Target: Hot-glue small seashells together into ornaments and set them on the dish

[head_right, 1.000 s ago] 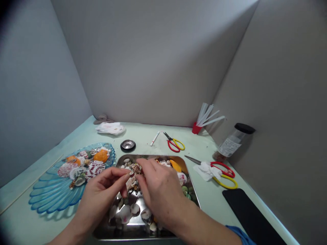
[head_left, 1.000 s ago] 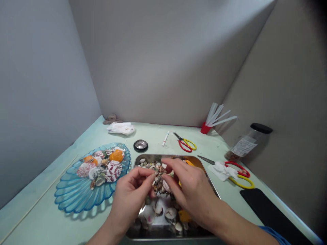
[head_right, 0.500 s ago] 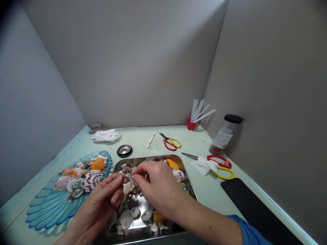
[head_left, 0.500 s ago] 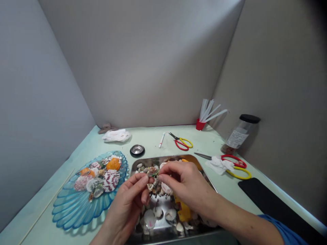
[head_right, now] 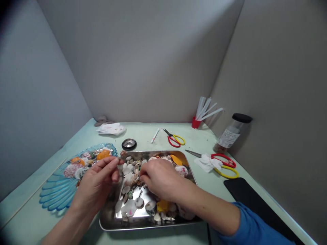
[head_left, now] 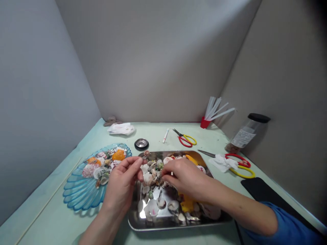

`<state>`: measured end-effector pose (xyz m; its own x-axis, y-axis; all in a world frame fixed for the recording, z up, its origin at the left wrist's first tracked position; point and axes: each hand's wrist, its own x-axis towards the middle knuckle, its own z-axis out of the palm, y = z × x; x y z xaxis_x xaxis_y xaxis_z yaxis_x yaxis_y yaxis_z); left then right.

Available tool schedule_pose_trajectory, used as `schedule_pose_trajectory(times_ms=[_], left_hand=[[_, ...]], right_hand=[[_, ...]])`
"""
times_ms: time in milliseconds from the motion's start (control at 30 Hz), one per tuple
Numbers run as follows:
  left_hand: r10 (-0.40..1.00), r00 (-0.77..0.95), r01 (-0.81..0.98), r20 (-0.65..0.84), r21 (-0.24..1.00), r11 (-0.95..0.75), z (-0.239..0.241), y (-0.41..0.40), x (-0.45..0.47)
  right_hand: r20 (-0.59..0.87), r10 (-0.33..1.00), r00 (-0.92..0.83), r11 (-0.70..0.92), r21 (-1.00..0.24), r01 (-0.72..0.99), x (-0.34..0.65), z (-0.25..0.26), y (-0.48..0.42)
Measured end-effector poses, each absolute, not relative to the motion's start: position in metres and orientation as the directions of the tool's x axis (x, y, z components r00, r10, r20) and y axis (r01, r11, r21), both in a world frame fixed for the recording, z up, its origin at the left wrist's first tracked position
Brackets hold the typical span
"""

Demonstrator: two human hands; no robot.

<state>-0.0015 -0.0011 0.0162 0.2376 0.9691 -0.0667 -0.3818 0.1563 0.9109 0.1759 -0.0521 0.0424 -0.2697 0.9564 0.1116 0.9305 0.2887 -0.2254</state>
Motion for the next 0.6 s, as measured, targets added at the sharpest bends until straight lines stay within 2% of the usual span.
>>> schedule_pose_trajectory(times_ms=[200, 333, 500, 600], left_hand=[[0.979, 0.203, -0.351, -0.021, 0.932, 0.093, 0.015, -0.002, 0.000], [0.976, 0.218, -0.341, -0.026, 0.935, 0.102, 0.014, -0.002, 0.000], [0.979, 0.203, -0.351, -0.008, 0.933, 0.081, 0.015, -0.002, 0.000], [0.980, 0.201, -0.338, 0.000, 0.938, 0.069, 0.016, -0.004, 0.002]], right_hand=[[0.077, 0.895, -0.439, 0.443, -0.053, 0.895, 0.148, 0.018, -0.032], [0.056, 0.836, -0.546, 0.546, 0.000, 0.837, 0.135, 0.004, -0.025], [0.108, 0.857, -0.505, 0.511, -0.038, 0.859, 0.144, 0.029, -0.035], [0.156, 0.883, -0.442, 0.464, -0.153, 0.873, 0.160, 0.054, -0.051]])
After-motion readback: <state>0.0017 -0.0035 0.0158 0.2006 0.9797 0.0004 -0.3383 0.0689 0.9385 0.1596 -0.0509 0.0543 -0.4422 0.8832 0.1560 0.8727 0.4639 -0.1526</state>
